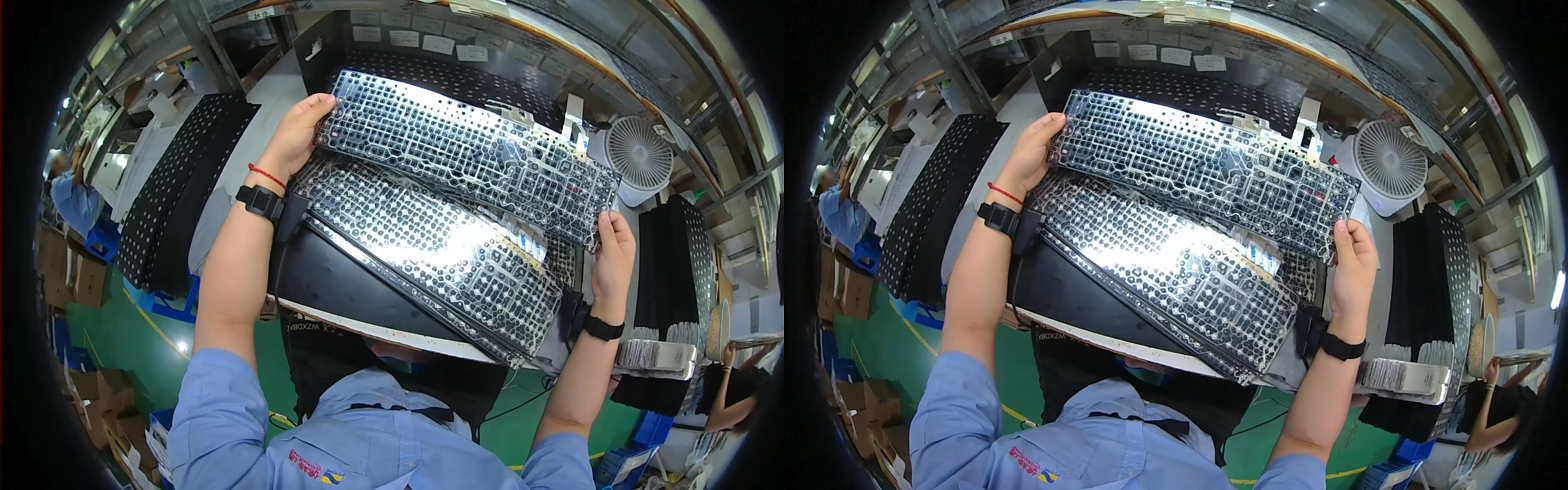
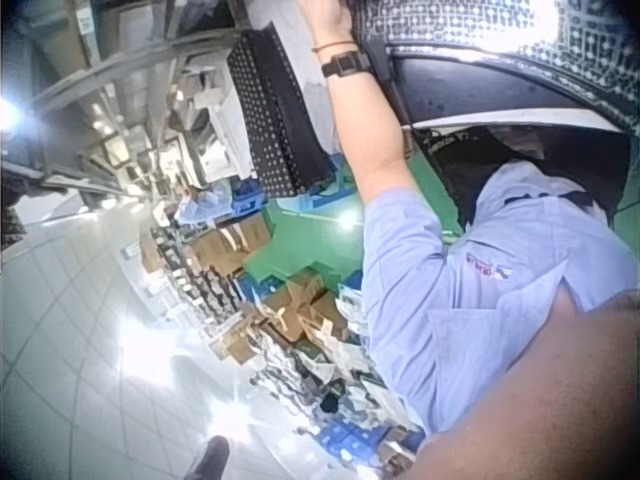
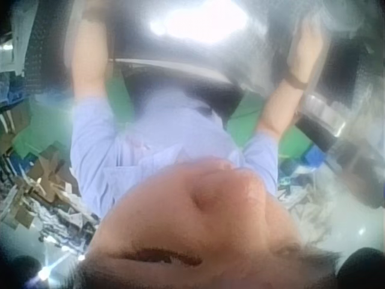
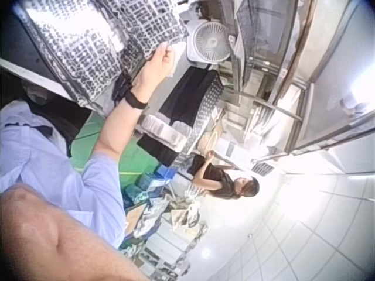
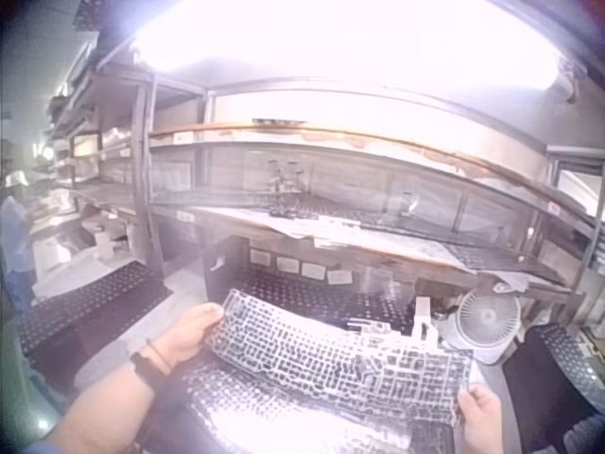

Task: Inspecting and assembling internal metallic keyboard plates and component layers on a factory floor.

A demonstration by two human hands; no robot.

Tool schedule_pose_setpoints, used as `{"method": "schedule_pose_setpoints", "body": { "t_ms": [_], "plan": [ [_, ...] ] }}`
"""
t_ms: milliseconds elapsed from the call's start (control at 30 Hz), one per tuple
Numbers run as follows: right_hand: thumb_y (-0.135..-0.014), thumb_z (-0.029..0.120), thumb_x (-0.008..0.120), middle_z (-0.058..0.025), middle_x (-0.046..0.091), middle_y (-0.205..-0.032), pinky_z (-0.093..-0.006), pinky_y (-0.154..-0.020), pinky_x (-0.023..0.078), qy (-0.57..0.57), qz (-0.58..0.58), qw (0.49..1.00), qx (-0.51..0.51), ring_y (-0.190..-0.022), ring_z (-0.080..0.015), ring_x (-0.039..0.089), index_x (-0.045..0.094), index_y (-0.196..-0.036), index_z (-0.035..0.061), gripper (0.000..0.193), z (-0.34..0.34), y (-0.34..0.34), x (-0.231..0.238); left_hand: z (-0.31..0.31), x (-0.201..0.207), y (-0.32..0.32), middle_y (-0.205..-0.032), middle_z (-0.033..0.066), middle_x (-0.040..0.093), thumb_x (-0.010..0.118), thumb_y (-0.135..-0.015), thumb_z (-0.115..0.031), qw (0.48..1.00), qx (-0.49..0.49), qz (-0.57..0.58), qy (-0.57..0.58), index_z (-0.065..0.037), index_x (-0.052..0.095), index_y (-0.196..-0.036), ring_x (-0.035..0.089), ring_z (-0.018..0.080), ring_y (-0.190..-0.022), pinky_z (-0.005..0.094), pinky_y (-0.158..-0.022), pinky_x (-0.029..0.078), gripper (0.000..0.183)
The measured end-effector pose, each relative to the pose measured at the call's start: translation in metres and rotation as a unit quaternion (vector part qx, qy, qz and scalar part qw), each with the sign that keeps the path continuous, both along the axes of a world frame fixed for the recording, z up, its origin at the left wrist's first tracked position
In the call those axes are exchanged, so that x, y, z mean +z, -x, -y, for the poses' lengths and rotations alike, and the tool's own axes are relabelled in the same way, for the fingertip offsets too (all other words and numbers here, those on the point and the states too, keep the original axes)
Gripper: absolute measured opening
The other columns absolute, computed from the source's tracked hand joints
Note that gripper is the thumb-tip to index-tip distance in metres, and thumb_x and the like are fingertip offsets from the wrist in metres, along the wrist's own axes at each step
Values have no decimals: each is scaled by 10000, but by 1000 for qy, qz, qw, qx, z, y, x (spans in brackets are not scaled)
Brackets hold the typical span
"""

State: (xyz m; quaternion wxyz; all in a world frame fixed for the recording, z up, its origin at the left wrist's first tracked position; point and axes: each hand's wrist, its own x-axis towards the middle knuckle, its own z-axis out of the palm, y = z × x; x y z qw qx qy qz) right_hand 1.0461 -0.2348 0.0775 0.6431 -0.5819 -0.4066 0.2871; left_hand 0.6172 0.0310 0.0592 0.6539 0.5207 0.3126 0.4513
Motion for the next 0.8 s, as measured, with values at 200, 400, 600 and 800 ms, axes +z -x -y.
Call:
{"method": "schedule_pose_setpoints", "body": {
  "t_ms": [200,400,600,800],
  "plan": [
    [-986,179,562,92,523,-727,-171,-536,298,-13,-2,1000,-28,-611,20,403,618,-927,64,141,-1,6,3,3,2,-2,-900,-18,658,527,-990,-188,1000,13,-2,-4,-77,615,-1017,612,52,-794,207,-704,502,144],
    [-1004,188,537,47,569,-688,-162,-461,299,-24,-10,999,-24,-508,-16,438,616,-952,36,178,6,0,6,1,2,1,-850,-11,656,552,-989,-237,998,36,-17,-39,-68,619,-1011,567,49,-672,192,-585,430,183],
    [-1002,216,546,22,576,-700,-163,-478,325,-89,-19,995,-36,-508,-32,466,613,-978,23,206,4,7,6,-7,1,17,-818,12,661,546,-995,-291,995,-42,62,-61,-60,626,-1055,533,46,-589,200,-515,378,252],
    [-968,127,582,-7,602,-821,-179,-542,390,-123,-28,992,-25,-663,-30,526,596,-1015,16,121,5,-2,1,12,14,-3,-935,-3,671,542,-991,-274,998,47,25,-35,-67,600,-1187,598,29,-749,176,-602,459,290]
  ]
}}
